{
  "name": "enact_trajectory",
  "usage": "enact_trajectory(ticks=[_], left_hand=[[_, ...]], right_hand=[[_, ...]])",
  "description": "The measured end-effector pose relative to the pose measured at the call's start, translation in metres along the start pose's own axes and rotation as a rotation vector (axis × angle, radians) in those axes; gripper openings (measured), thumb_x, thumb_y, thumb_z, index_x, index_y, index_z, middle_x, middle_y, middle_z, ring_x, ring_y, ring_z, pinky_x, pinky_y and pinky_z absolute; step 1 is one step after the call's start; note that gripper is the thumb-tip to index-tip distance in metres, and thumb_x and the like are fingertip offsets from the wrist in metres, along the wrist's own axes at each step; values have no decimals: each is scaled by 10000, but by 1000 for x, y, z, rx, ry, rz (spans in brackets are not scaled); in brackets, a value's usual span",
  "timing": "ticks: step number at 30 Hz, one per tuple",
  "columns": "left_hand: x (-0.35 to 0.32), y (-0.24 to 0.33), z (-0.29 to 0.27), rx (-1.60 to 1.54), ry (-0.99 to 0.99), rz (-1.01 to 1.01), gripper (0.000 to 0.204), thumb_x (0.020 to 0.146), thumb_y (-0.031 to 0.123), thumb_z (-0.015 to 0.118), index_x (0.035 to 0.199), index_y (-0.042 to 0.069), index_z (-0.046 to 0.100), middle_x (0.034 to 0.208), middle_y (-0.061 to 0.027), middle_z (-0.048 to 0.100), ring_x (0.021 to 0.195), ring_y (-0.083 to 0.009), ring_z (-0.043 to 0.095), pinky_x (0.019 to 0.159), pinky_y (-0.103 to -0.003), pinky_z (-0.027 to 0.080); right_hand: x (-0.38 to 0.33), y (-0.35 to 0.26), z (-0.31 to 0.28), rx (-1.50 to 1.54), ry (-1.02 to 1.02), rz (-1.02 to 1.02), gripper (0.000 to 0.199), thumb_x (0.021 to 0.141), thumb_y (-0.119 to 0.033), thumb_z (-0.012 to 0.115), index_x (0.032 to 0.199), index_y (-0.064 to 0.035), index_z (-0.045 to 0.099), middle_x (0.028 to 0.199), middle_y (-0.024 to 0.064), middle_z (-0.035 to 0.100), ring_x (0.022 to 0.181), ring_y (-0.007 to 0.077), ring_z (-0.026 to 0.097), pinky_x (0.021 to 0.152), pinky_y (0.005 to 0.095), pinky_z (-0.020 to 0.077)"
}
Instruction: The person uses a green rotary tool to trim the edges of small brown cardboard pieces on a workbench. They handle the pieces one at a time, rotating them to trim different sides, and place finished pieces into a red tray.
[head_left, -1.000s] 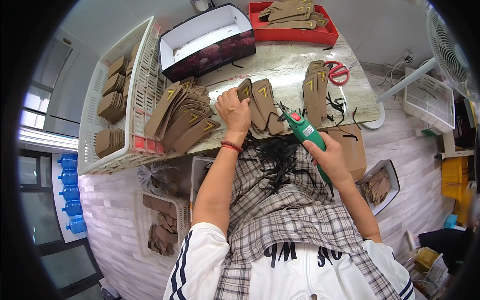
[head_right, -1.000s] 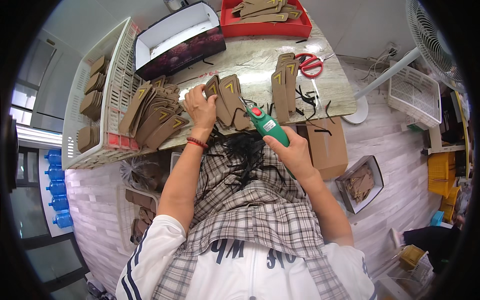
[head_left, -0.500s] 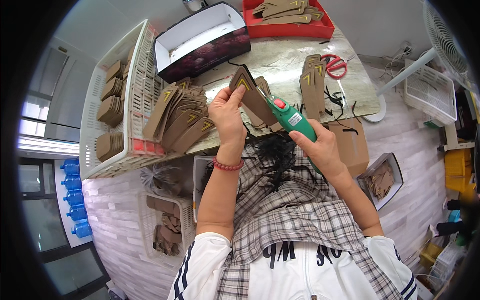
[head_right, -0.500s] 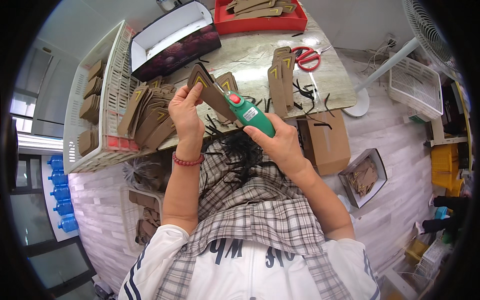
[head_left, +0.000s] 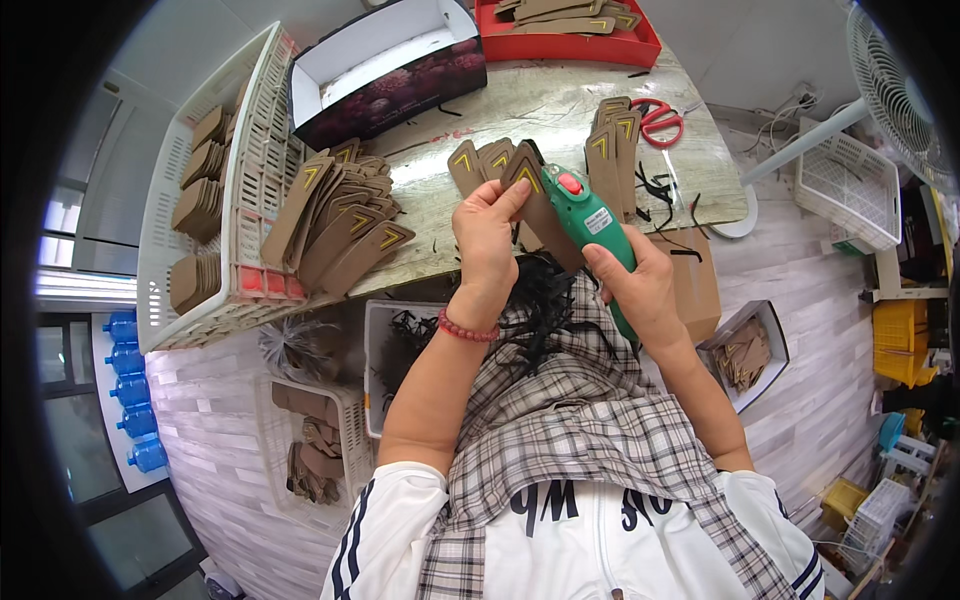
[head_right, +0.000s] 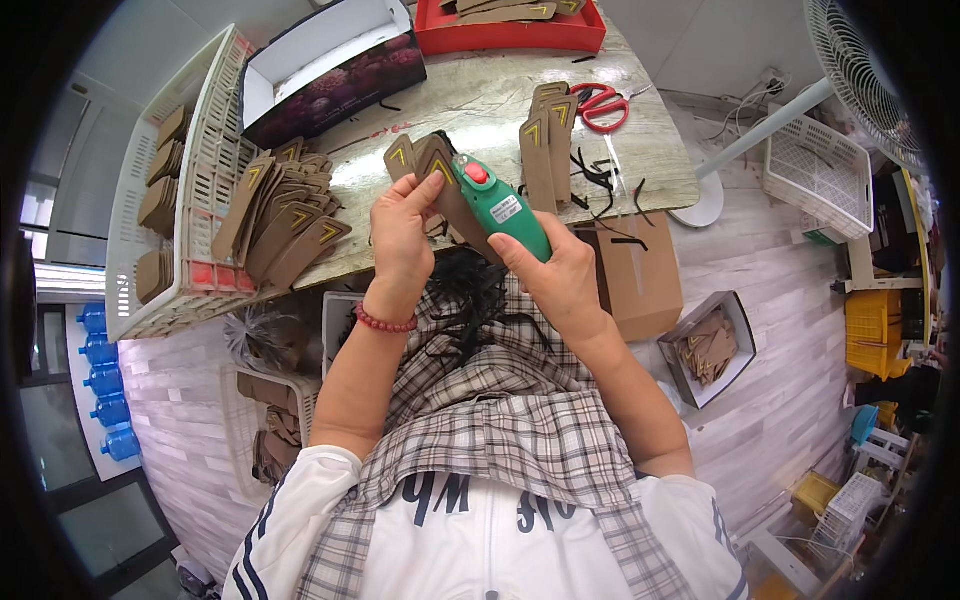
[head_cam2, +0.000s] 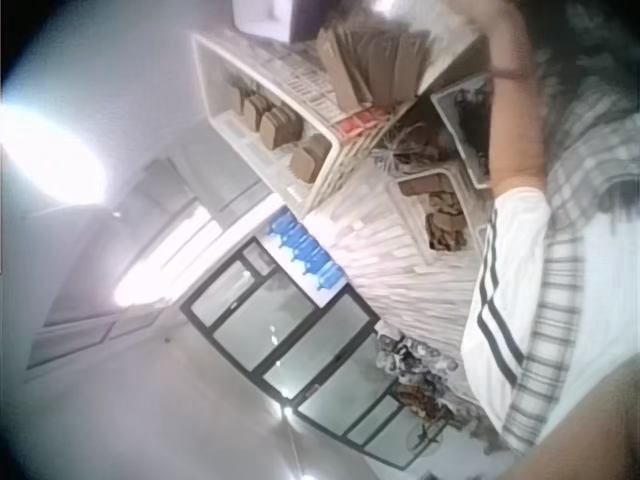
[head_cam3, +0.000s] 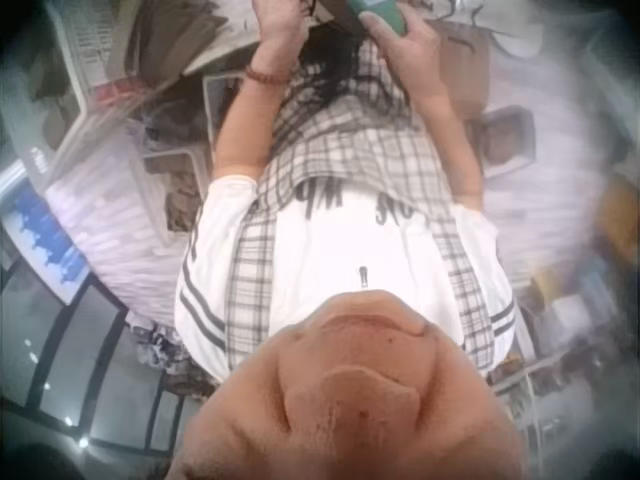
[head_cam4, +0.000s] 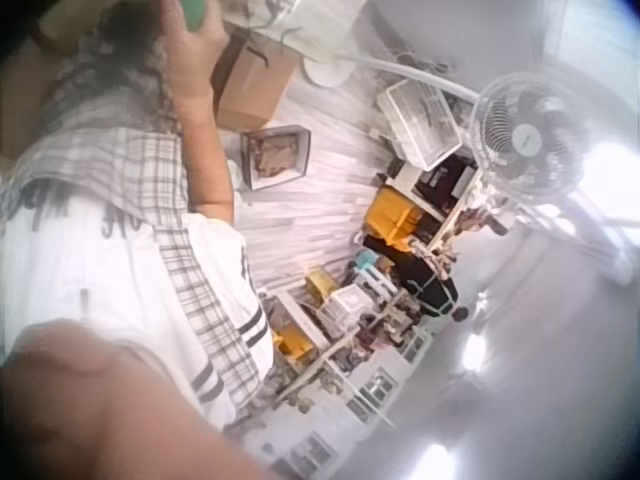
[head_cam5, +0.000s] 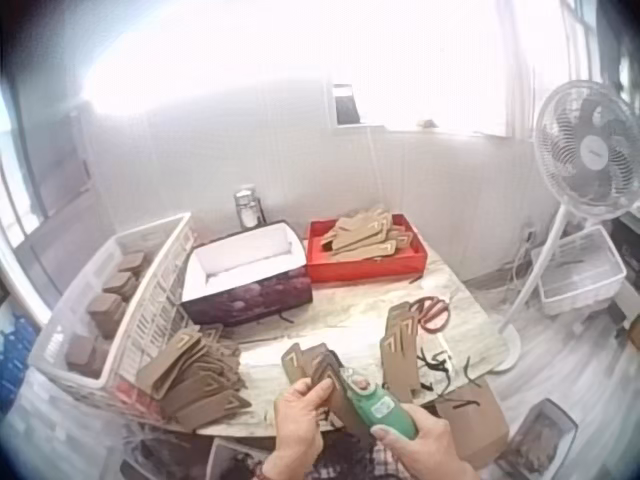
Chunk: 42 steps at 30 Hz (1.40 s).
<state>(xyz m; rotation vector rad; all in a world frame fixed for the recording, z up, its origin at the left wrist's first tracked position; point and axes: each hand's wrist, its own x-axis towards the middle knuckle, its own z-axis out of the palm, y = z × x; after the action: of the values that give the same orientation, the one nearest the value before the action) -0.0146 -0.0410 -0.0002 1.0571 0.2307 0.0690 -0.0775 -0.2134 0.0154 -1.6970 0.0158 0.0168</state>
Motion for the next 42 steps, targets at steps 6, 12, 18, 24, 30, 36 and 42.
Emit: enact_trajectory(ticks=[6,12,18,24,30,36,42], left_hand=[[-6,-2,-8,98,-62,2,42,886,38,667,878,-1,676,795,-6,673,686,-59,572,648,-201,450],[-1,13,-17,195,-110,79,62,905,55,648,917,-3,668,799,11,653,684,-39,564,619,-198,466],[6,29,-25,361,-158,128,111,921,96,626,906,-7,665,771,22,638,671,-30,543,596,-201,445],[13,47,-31,628,-230,190,133,895,119,641,879,-13,659,708,24,605,644,-36,510,581,-217,419],[17,67,-34,754,-303,187,139,872,122,655,850,-16,655,671,30,571,629,-40,473,572,-233,392],[28,74,-45,842,-426,183,148,852,135,671,860,-12,673,644,14,548,611,-57,459,562,-252,381],[19,92,-52,1039,-419,202,145,863,128,655,857,-17,667,713,9,581,681,-54,496,627,-236,414]], right_hand=[[1,-3,-6,-6,0,38,365,854,-282,753,1056,5,654,636,-19,569,520,33,505,458,210,397],[-2,-10,-13,-36,-29,38,356,853,-270,754,1065,-1,655,646,-15,569,512,34,502,454,211,402],[-1,-11,-19,-71,-67,30,355,849,-270,758,1067,-8,658,656,-8,580,515,41,515,450,214,410],[2,-13,-26,-145,-94,3,365,838,-277,765,1065,-11,659,672,5,598,527,52,536,473,228,426],[4,-21,-33,-253,-154,-17,384,829,-305,762,1057,-12,663,701,38,630,590,84,576,555,264,472],[11,-24,-37,-333,-213,-66,413,810,-339,771,1035,-10,662,713,52,636,626,111,592,595,280,484],[17,-24,-18,-267,-257,-67,394,825,-320,763,1035,-4,656,706,46,627,583,97,570,548,263,462]])
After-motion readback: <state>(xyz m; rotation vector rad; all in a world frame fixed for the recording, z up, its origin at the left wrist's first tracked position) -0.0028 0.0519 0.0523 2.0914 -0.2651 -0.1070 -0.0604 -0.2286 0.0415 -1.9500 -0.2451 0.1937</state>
